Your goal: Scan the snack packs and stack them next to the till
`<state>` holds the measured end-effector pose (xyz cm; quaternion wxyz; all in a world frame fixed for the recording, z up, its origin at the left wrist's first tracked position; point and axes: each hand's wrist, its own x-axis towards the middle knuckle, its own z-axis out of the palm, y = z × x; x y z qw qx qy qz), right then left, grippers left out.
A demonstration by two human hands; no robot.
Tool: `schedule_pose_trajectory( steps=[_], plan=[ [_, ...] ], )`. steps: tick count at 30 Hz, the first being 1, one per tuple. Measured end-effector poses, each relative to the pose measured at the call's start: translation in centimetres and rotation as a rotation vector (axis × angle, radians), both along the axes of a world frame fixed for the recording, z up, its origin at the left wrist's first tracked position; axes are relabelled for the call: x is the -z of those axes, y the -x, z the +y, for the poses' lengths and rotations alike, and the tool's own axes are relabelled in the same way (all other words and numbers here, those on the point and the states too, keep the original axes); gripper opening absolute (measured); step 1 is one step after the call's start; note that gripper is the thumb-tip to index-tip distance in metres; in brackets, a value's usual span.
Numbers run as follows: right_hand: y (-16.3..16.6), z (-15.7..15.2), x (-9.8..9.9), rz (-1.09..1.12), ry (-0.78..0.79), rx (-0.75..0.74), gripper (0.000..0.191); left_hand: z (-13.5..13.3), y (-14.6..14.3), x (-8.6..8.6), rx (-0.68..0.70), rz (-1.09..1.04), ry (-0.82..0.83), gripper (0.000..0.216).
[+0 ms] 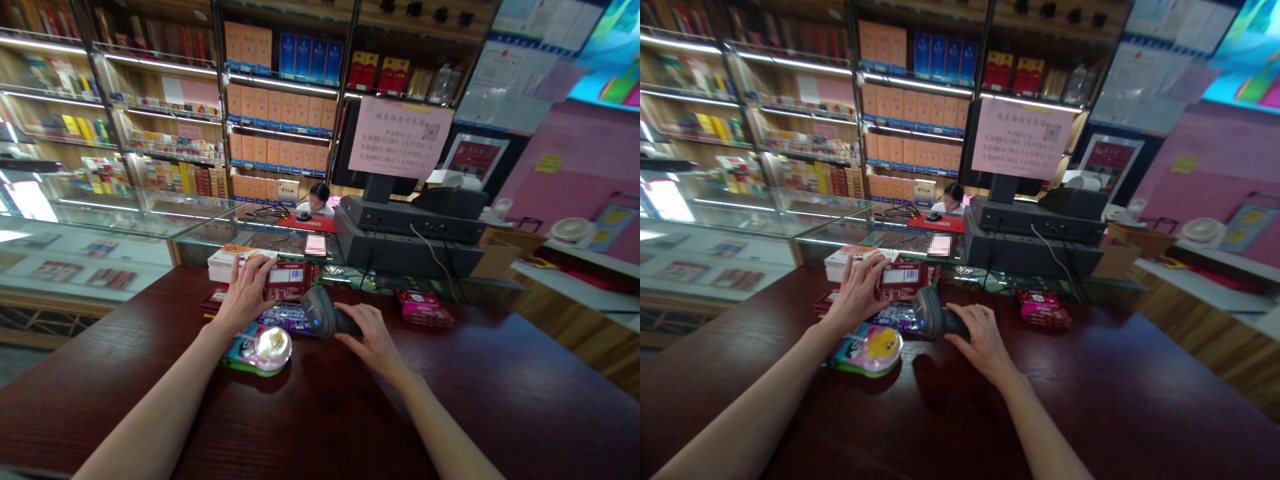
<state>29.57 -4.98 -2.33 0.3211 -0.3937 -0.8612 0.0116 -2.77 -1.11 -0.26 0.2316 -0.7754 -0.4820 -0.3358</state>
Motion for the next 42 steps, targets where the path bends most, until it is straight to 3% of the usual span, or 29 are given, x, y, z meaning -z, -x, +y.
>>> schedule_pose_trajectory(
  steps=[13,18,26,42],
  plan=[
    [-0.4,0.0,0.3,-0.016,-0.02,-0.023,0.053,0.0,0.1,0.1,-0.013,0.013,0.008,0.091],
    [-1.1,-0.3,0.9,-0.042,0.06,-0.084,0.064,0.0,0.2,0.1,-0.001,0.005,0.015,0.092],
    [-1.0,-1.0,1.0,-0.129,0.211,-0.085,0.057,0.0,0.2,0.0,0.002,-0.006,0.012,0.094],
    [-1.0,-1.4,0.7,-0.11,0.283,-0.101,0.068,0.0,0.0,-0.2,0.013,-0.01,-0.008,0.091]
  ],
)
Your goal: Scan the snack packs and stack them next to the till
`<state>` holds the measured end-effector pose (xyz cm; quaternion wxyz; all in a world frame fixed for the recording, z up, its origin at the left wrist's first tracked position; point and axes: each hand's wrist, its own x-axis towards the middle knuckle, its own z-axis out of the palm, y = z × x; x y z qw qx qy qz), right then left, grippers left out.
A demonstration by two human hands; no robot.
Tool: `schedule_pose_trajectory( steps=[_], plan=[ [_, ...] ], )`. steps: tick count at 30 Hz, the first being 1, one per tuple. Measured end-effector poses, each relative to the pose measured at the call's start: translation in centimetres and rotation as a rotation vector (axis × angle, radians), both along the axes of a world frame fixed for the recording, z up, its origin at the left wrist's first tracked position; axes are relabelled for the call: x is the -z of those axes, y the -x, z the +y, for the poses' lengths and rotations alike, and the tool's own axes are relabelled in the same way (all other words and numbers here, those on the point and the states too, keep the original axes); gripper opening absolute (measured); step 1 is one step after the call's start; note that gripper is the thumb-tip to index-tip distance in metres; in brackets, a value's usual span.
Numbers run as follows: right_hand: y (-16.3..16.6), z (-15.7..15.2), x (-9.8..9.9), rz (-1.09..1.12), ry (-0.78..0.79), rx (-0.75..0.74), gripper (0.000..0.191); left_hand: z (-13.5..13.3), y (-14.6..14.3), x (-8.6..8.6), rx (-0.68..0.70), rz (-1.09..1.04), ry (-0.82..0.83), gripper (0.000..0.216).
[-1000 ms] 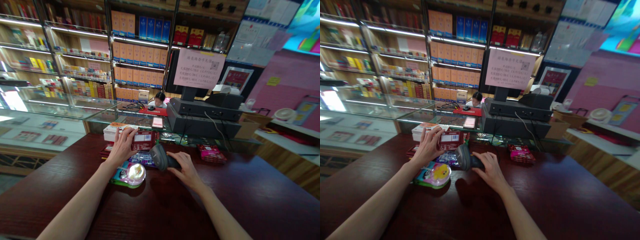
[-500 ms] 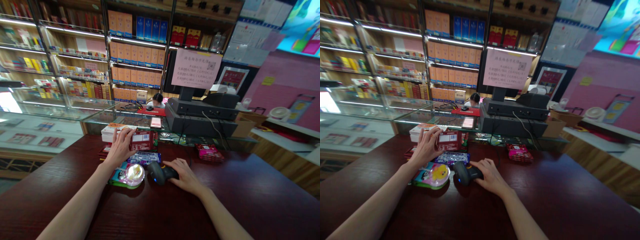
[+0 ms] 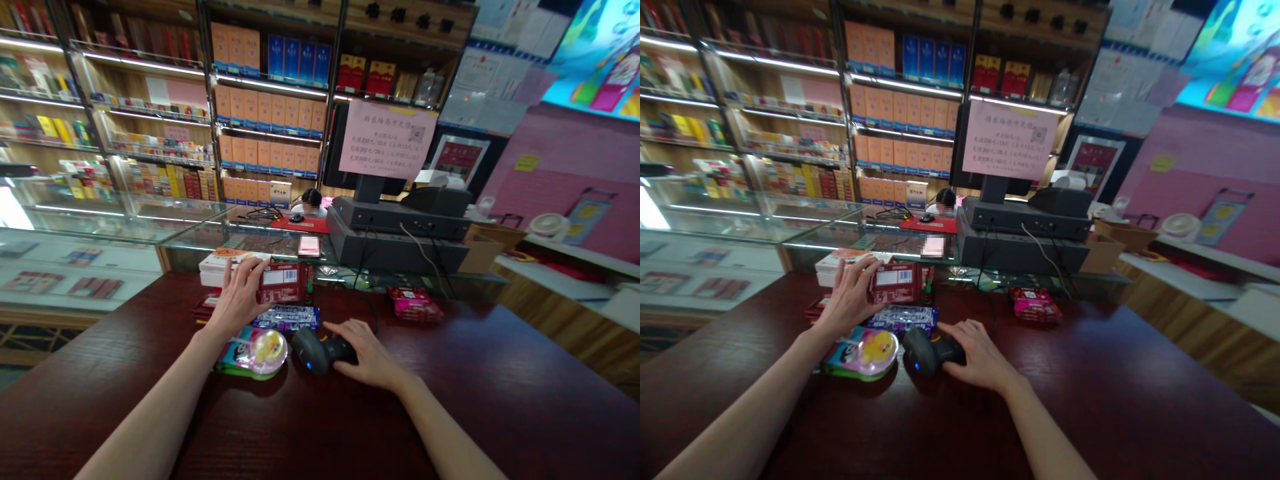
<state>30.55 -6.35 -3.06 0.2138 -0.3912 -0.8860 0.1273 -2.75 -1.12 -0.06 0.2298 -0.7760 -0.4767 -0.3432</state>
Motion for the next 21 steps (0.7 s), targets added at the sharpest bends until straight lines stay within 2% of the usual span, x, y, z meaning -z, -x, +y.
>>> schedule_pose_trajectory(
  steps=[9,21],
  plan=[
    [0.8,2.1,0.4,0.469,0.024,0.195,0.043,-0.7,-1.9,-0.6,0.107,0.022,0.013,0.091],
    [1.6,3.6,0.8,0.808,0.196,0.265,0.051,-1.0,-5.3,-0.7,0.27,0.044,0.084,0.092]
  ],
)
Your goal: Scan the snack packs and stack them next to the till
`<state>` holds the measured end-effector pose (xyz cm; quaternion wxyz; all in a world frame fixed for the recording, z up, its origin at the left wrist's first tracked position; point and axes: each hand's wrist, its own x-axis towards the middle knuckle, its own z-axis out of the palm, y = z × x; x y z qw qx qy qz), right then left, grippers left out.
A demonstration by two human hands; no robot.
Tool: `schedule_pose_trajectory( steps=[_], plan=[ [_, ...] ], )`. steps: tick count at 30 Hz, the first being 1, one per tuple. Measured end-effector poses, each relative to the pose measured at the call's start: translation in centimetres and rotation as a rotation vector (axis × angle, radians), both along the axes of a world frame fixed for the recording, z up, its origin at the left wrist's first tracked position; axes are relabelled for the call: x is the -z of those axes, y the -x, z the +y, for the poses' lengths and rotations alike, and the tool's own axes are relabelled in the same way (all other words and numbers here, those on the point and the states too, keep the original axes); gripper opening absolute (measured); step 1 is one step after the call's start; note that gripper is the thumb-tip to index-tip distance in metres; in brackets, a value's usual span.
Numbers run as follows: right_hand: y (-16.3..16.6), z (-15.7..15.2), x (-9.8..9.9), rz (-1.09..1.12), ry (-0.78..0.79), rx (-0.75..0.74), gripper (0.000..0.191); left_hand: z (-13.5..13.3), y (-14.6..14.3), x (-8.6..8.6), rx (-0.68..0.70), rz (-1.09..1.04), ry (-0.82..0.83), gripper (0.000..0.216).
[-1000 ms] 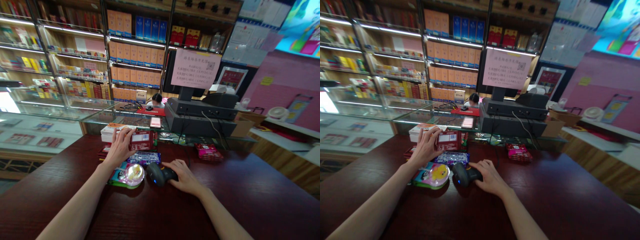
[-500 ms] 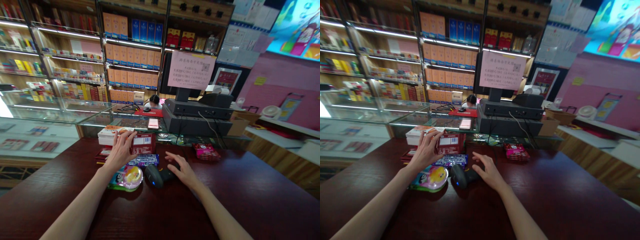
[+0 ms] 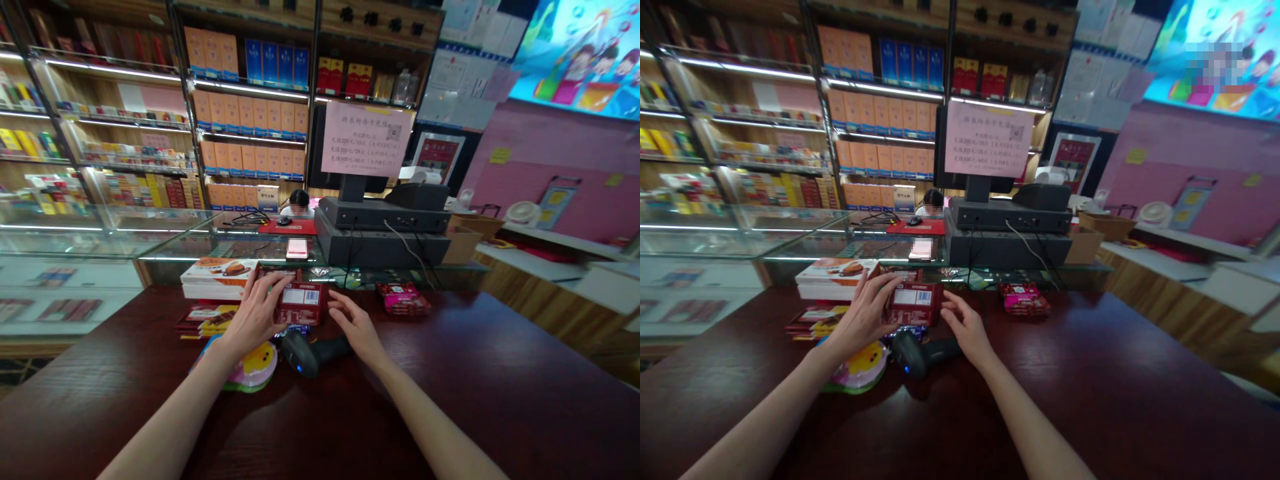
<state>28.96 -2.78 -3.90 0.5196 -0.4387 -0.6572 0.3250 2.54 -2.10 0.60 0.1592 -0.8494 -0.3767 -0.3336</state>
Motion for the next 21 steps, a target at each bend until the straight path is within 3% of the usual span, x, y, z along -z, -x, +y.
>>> schedule_pose_trajectory(
  steps=[4,10,21],
  plan=[
    [-0.1,0.3,0.0,0.08,0.032,0.03,0.05,-0.2,-0.7,-0.1,0.032,0.016,0.013,0.093],
    [0.0,0.0,-0.5,0.113,0.034,-0.025,0.028,-0.5,-1.0,-0.3,0.008,0.021,0.017,0.092],
    [0.2,-0.5,-0.7,0.096,0.014,0.02,0.024,0.6,-0.7,0.4,-0.031,0.003,0.127,0.095]
  ],
)
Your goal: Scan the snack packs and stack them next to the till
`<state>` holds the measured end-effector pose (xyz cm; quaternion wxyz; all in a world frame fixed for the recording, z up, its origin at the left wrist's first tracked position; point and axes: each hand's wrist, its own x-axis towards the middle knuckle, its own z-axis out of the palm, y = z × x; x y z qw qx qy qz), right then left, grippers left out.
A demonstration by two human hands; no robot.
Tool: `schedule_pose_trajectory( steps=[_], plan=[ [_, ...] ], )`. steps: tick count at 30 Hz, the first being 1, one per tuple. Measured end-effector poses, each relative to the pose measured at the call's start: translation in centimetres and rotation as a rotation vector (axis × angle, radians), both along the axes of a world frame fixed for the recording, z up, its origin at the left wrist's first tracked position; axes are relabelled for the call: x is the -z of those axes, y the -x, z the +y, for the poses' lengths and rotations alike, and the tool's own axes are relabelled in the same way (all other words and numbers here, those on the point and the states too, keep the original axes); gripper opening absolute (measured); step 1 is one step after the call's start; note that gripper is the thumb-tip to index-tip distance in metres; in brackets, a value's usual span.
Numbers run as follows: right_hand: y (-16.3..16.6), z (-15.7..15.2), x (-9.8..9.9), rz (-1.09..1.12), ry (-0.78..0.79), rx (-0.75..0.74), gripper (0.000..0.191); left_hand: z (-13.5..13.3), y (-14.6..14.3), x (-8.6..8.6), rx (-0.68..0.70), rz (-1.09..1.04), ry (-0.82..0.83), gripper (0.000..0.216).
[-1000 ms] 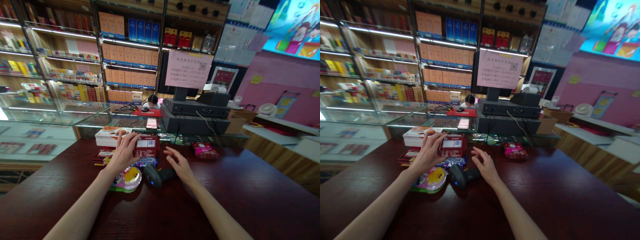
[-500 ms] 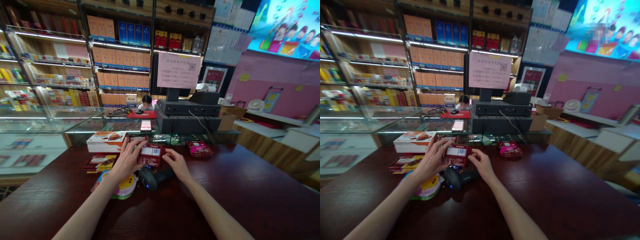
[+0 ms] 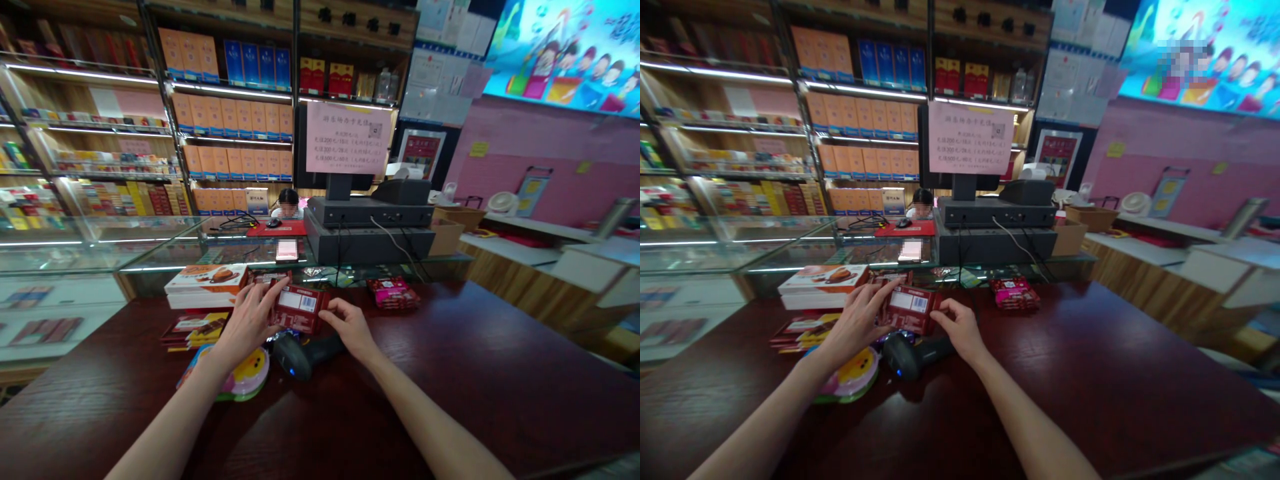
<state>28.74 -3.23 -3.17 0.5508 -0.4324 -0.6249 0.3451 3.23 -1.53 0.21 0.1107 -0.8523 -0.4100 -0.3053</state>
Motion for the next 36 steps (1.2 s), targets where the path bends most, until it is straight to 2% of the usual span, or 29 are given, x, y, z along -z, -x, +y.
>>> schedule_pose_trajectory(
  steps=[4,8,11,15,17,20,22,26,28,32,36],
  plan=[
    [-0.2,0.2,0.0,-0.018,-0.015,0.058,0.022,0.2,0.3,0.2,0.088,-0.072,0.095,0.096],
    [-0.5,0.4,0.1,-0.019,-0.024,0.07,0.023,0.6,0.5,0.4,0.142,-0.185,0.145,0.08],
    [-0.7,0.4,0.2,-0.044,-0.056,0.11,0.022,0.8,0.3,0.4,0.119,-0.344,0.177,0.069],
    [-0.9,0.4,0.2,-0.083,-0.099,0.172,0.023,0.8,0.0,0.5,0.068,-0.587,0.294,0.066],
    [-0.9,0.4,0.1,-0.104,-0.161,0.213,0.022,0.7,-0.1,0.6,0.043,-0.647,0.315,0.055],
    [-1.0,0.4,-0.1,-0.111,-0.291,0.27,0.023,0.6,-0.2,0.7,-0.001,-0.632,0.296,0.027],
    [-1.1,0.3,-0.2,-0.118,-0.316,0.282,0.023,0.5,-0.2,0.8,0.006,-0.602,0.246,0.018],
    [-1.2,0.2,-0.1,-0.119,-0.205,0.228,0.016,0.3,-0.2,0.6,0.101,-0.545,0.097,0.015],
    [-1.3,0.1,0.1,-0.102,-0.159,0.187,0.015,0.3,-0.1,0.5,0.09,-0.506,0.04,0.014],
    [-1.4,0.1,0.4,-0.146,-0.204,0.17,0.015,0.1,0.3,0.5,0.058,-0.423,0.002,0.012],
    [-1.6,0.1,0.3,-0.247,-0.249,0.187,0.019,0.0,0.5,0.3,0.129,-0.425,0.003,0.016]
  ],
)
